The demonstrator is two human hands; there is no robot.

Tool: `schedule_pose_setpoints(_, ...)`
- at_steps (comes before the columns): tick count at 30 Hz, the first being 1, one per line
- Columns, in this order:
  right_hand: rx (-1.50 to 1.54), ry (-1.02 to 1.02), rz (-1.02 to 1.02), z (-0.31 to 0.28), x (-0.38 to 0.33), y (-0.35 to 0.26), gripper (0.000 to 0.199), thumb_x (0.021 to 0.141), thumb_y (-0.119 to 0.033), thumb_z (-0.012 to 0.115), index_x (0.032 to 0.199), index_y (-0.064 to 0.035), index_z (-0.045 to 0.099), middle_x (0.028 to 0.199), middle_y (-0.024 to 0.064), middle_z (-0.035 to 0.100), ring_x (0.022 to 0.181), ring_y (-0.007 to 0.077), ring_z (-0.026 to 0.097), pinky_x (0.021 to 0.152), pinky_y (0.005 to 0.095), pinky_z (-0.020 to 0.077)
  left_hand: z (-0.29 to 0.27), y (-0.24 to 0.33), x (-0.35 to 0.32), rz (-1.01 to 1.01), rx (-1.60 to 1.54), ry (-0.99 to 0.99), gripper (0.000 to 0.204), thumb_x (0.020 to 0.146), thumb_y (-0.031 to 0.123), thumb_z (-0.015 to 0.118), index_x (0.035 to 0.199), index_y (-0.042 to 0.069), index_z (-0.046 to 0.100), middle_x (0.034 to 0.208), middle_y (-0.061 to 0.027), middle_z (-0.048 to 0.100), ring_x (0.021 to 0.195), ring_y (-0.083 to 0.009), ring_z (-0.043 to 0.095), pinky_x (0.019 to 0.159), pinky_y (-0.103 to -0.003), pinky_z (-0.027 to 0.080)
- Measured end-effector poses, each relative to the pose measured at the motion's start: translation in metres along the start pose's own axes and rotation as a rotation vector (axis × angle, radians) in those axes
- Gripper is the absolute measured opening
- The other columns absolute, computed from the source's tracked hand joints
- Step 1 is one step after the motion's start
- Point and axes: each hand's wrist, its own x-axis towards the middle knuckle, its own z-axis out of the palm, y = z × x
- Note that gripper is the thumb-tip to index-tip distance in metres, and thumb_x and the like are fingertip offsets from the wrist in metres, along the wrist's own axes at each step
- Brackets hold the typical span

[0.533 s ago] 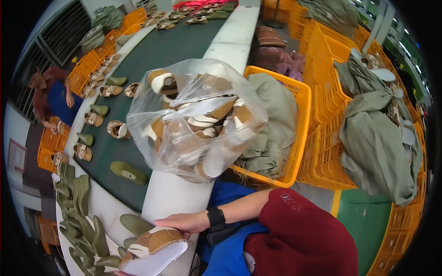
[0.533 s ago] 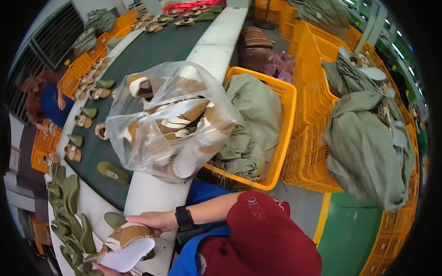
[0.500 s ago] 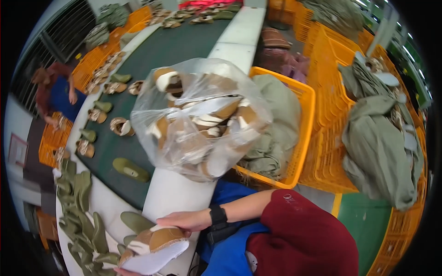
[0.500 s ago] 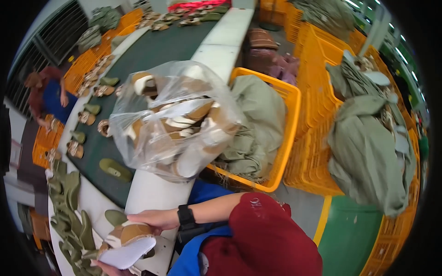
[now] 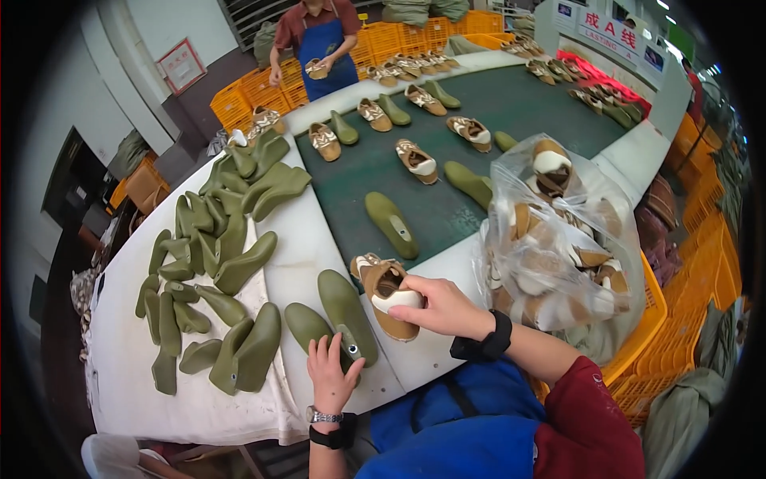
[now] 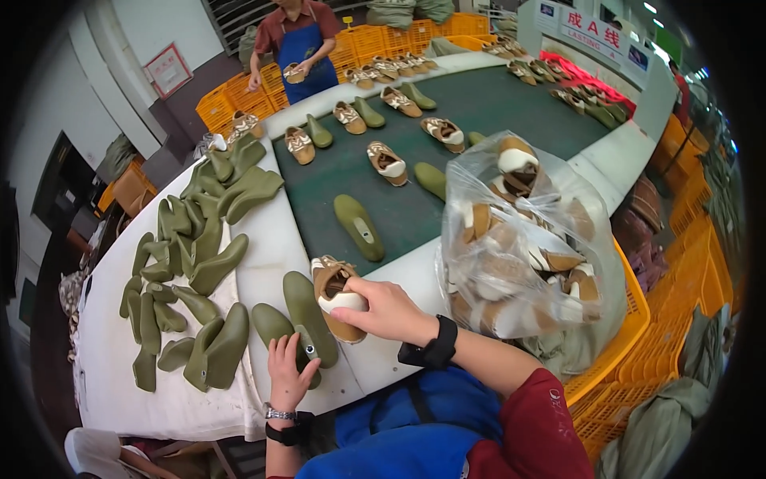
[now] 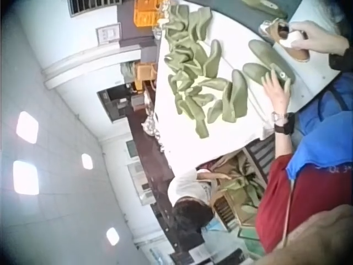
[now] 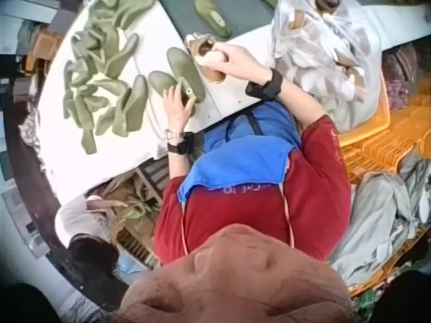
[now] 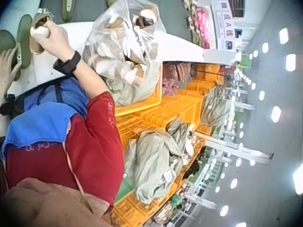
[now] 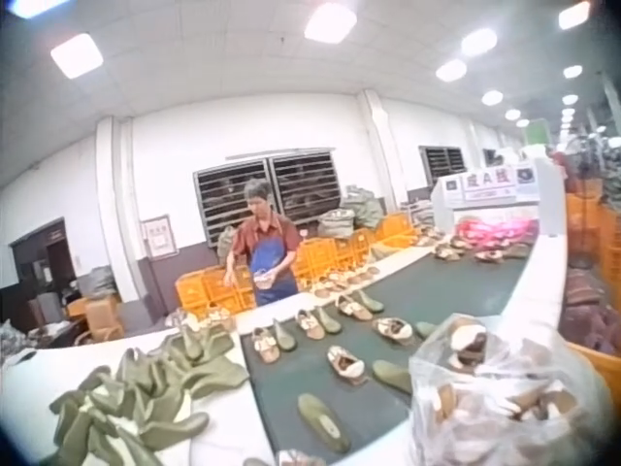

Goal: The recorder is picking up shoe uppers, inserting green shoe lasts, and placing the assembled shoe components onto a conveyor belt in a factory setting.

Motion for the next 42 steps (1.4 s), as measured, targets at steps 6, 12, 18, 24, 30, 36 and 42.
schedule_pose_setpoints(6,-0.266,0.037,-0.143,0.019,0.071,0.008,0.033,0.079,-0.034,0.065,0.094,-0.0056,0.058,0.085,0.0163,0.062,0.080,0.0351,0.061,0.069,0.0423,0.0480,0.025,-0.025,0.010,-0.067,-0.065,0.145,0.053,0.075,0.027,0.072,0.118,0.002,0.054,0.121,-0.0195,0.051,0.119,-0.0415,0.041,0.099,-0.049,0.033)
schedule_pose_setpoints(12,-0.467,-0.106,0.012,0.025,0.180,0.049,0.039,0.078,-0.035,0.066,0.104,-0.0069,0.061,0.099,0.0177,0.065,0.092,0.0342,0.062,0.081,0.0421,0.0487,0.023,-0.022,0.014,-0.088,-0.105,0.205,0.035,0.076,0.020,0.070,0.104,0.000,0.060,0.111,-0.0176,0.056,0.112,-0.0409,0.045,0.098,-0.047,0.035)
schedule_pose_setpoints(18,-0.631,-0.057,0.067,0.037,0.250,0.099,0.033,0.078,-0.028,0.066,0.105,-0.0085,0.061,0.099,0.0145,0.066,0.096,0.0307,0.062,0.084,0.0410,0.0487,0.026,-0.026,0.016,-0.063,-0.136,0.220,0.040,0.072,0.026,0.074,0.100,0.000,0.061,0.107,-0.0163,0.055,0.108,-0.0412,0.045,0.094,-0.049,0.036)
schedule_pose_setpoints(24,-0.742,0.065,0.072,0.054,0.293,0.145,0.027,0.080,-0.016,0.063,0.105,-0.0084,0.058,0.112,0.0191,0.057,0.091,0.0355,0.062,0.081,0.0428,0.0499,0.013,-0.019,0.014,-0.117,-0.108,0.182,0.036,0.076,0.022,0.069,0.102,-0.001,0.061,0.109,-0.0186,0.056,0.109,-0.0407,0.048,0.094,-0.048,0.038)
schedule_pose_setpoints(30,-0.532,0.251,0.209,0.060,0.296,0.179,0.069,0.074,0.007,0.055,0.137,-0.0175,0.038,0.138,0.0251,0.027,0.109,0.0414,0.051,0.093,0.0448,0.0438,0.018,-0.023,0.012,-0.119,-0.159,0.145,0.036,0.077,0.018,0.070,0.105,0.000,0.060,0.114,-0.0202,0.053,0.114,-0.0432,0.043,0.098,-0.050,0.035)
schedule_pose_setpoints(36,-0.346,0.429,-0.152,0.057,0.239,0.155,0.044,0.074,0.001,0.058,0.117,-0.0083,0.051,0.110,0.0183,0.051,0.101,0.0384,0.054,0.085,0.0437,0.0459,0.017,-0.018,0.020,-0.073,-0.171,0.182,0.032,0.080,0.017,0.067,0.105,-0.001,0.060,0.114,-0.0208,0.054,0.112,-0.0421,0.044,0.098,-0.049,0.035)
schedule_pose_setpoints(42,-0.251,0.184,-0.233,0.028,0.073,0.074,0.037,0.080,-0.009,0.059,0.117,-0.0079,0.052,0.109,0.0157,0.055,0.099,0.0345,0.056,0.082,0.0417,0.0475,0.027,-0.037,0.007,-0.054,-0.161,0.186,0.031,0.077,0.012,0.067,0.102,-0.003,0.057,0.113,-0.0189,0.052,0.114,-0.0397,0.043,0.098,-0.048,0.034)
